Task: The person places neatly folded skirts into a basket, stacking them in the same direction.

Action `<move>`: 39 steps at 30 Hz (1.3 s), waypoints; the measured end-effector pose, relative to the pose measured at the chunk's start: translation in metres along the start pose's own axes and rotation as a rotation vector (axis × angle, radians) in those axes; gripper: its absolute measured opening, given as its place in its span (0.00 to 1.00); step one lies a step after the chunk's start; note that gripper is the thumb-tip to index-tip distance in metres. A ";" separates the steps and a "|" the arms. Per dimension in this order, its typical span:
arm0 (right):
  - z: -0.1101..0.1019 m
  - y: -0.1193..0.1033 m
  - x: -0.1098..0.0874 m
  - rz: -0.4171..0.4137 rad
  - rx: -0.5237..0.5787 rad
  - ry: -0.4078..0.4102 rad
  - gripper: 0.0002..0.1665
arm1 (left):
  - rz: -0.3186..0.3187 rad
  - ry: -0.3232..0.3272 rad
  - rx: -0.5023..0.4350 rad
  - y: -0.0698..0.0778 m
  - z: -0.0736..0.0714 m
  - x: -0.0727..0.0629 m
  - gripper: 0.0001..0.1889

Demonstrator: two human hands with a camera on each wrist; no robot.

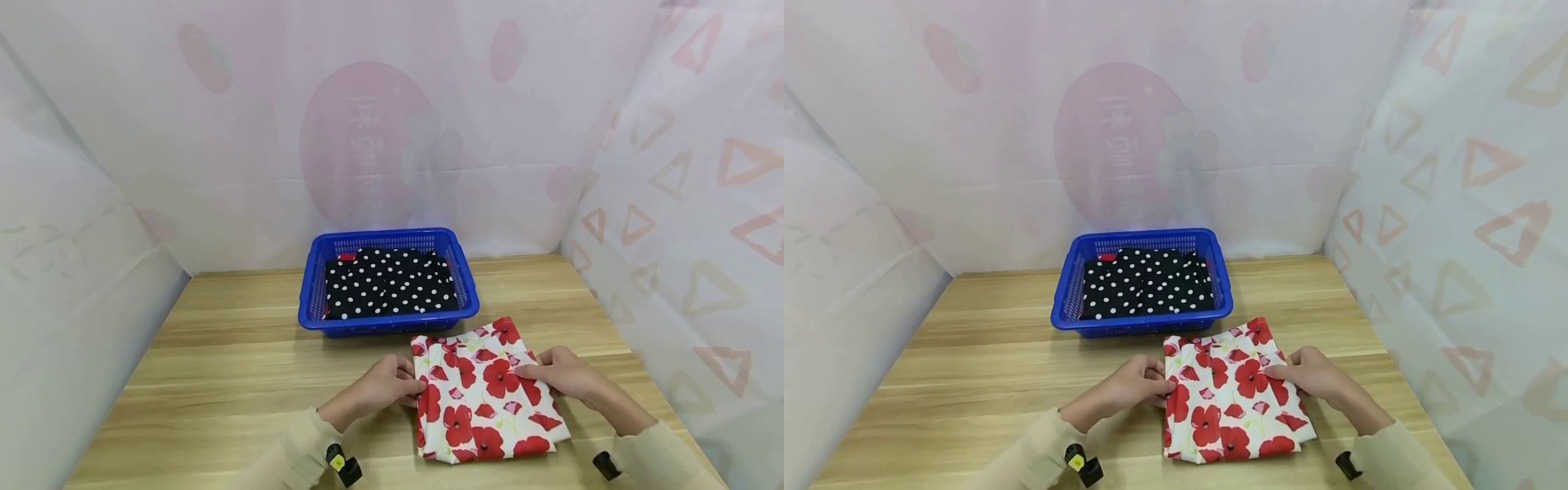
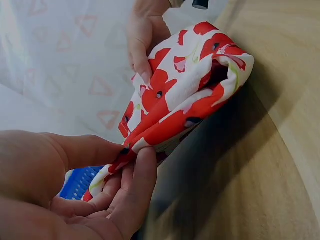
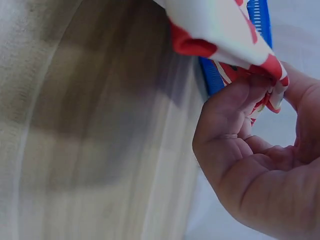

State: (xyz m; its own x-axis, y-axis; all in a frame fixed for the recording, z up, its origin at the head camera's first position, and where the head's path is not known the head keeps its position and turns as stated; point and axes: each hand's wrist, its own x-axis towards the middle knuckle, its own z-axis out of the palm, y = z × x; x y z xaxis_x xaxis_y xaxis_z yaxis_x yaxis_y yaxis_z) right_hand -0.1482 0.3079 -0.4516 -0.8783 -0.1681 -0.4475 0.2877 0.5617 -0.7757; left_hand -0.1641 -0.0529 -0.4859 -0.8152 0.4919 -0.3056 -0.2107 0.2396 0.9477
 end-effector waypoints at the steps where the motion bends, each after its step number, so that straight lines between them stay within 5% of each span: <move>1: -0.002 -0.002 -0.004 -0.003 0.006 -0.004 0.23 | 0.004 -0.009 -0.005 0.003 0.000 -0.002 0.10; 12: -0.029 -0.040 -0.035 -0.104 0.031 -0.102 0.24 | 0.072 -0.101 -0.012 0.057 -0.016 -0.040 0.12; 20: -0.042 -0.086 -0.026 -0.143 -0.042 -0.057 0.28 | 0.134 -0.037 0.049 0.097 -0.052 -0.049 0.12; 31: -0.038 -0.157 0.032 -0.113 -0.099 0.030 0.32 | 0.112 0.172 0.131 0.138 -0.123 -0.033 0.16; 39: -0.030 -0.186 0.082 -0.075 -0.115 0.108 0.26 | 0.081 0.266 0.233 0.135 -0.163 0.006 0.18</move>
State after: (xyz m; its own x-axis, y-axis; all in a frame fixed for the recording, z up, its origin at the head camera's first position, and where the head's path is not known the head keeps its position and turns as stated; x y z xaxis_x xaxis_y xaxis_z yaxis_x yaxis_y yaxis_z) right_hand -0.2856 0.2144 -0.3309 -0.9334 -0.1283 -0.3351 0.1797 0.6412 -0.7461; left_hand -0.2853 -0.1543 -0.3446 -0.9425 0.2893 -0.1673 -0.0367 0.4080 0.9123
